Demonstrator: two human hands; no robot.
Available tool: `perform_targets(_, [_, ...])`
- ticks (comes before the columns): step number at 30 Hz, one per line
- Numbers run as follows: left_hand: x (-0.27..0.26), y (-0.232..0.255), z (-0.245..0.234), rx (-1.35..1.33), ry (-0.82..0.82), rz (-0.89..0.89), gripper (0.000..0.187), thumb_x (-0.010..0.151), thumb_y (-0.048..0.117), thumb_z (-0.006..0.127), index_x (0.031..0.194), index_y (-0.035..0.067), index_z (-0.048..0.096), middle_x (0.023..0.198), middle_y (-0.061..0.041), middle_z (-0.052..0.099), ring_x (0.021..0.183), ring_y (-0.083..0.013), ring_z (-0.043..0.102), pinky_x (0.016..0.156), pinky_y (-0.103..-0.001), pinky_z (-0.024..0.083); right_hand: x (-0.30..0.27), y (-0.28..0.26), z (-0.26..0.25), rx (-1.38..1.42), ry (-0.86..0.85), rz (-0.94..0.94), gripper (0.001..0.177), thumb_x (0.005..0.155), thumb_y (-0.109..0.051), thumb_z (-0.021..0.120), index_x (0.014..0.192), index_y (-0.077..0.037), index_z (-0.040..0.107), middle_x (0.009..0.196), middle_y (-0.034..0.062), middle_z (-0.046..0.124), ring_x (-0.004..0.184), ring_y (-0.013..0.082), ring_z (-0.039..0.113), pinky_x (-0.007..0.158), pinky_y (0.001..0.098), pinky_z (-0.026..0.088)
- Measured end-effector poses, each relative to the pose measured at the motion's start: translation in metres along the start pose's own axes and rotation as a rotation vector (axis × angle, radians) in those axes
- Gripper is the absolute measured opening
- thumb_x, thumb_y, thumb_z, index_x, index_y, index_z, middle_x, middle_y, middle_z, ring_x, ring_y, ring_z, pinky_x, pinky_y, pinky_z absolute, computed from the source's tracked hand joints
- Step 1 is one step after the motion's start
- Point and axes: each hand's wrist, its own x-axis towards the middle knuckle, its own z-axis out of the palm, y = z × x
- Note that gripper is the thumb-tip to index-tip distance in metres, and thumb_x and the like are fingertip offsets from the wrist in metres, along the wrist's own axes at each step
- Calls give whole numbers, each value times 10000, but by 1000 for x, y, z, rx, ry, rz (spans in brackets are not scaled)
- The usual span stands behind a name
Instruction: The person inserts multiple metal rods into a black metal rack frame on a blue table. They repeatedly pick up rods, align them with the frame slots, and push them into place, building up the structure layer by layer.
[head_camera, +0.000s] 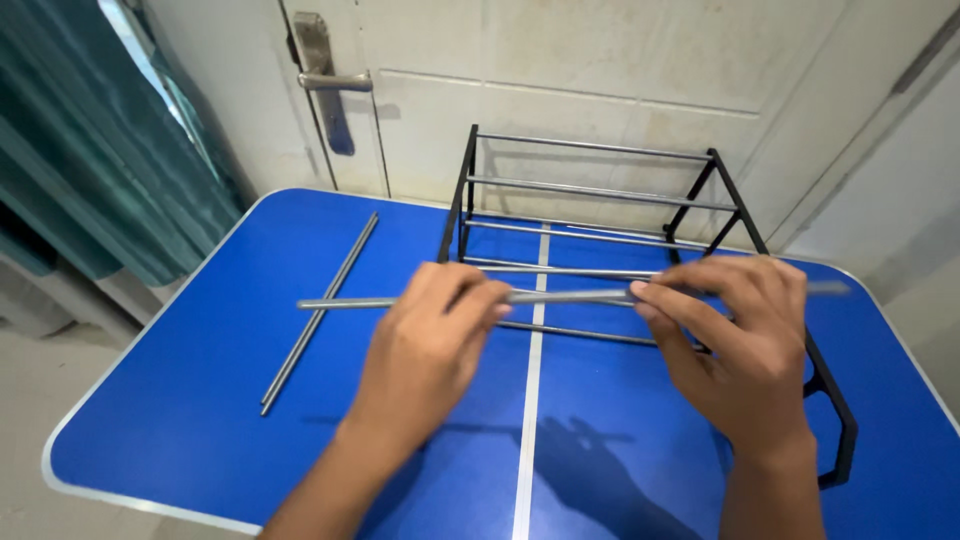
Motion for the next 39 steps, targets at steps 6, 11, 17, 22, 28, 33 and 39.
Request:
perform_targets(6, [-27, -78, -13, 203, 96, -283, 126, 946, 101, 754, 1042, 21, 740, 982, -138, 635, 871, -308, 637, 741, -423, 520, -1, -3, -6, -10, 61, 27, 189, 921, -85, 832, 1079, -157, 757, 1195, 28, 697, 1083, 226, 652, 974, 369, 422])
perform_targets(11, [-72, -168, -2, 472, 1, -322, 119, 888, 169, 766, 899, 51, 765, 889, -133, 657, 884, -353, 625, 757, -464, 513, 1, 1, -4, -6, 51, 66, 204, 885, -98, 836, 1071, -143, 763, 1177, 50, 694, 1058, 247, 628, 985, 412, 404])
perform_targets(17, [-141, -253, 38, 568, -185, -439, 171, 856, 239, 747, 852, 70, 776, 890, -145, 698, 894, -361, 651, 776, -499, 510, -1, 5, 2, 56, -23, 89, 230, 918, -129, 806, 1143, -155, 765, 1251, 43, 684, 1090, 223, 619, 999, 384, 392])
perform_targets(22, [-169, -279, 57, 663, -218, -537, 188, 876, 265, 734, 875, 83, 779, 922, -144, 707, 909, -363, 661, 792, -522, 504, 0, 11, 7, 62, -60, 118, 221, 890, -132, 793, 1108, -150, 764, 1233, 45, 680, 1149, 242, 617, 1042, 424, 401])
perform_targets(28, [-171, -274, 62, 755, -204, -597, 226, 841, 286, 763, 977, 107, 782, 1036, -142, 692, 1029, -373, 619, 844, -532, 473, 0, 17, 13, 91, -85, 146, 220, 892, -124, 785, 1110, -135, 759, 1243, 67, 672, 1162, 250, 622, 1040, 415, 410])
perform_targets(33, [-170, -286, 59, 695, -149, -623, 451, 764, 276, 799, 1157, 70, 721, 1176, -223, 634, 1077, -428, 581, 864, -544, 474, -1, 32, 11, 32, -134, 219, 250, 880, -128, 796, 1127, -114, 759, 1266, 93, 661, 1172, 273, 632, 1046, 439, 427])
perform_targets(39, [-183, -314, 61, 569, -193, -733, 397, 888, 249, 740, 1233, 59, 694, 1173, -167, 699, 1103, -407, 637, 936, -527, 524, -9, 57, -13, 4, -157, 427, 355, 907, -178, 788, 1246, -93, 728, 1374, 176, 600, 1241, 313, 614, 1021, 421, 504])
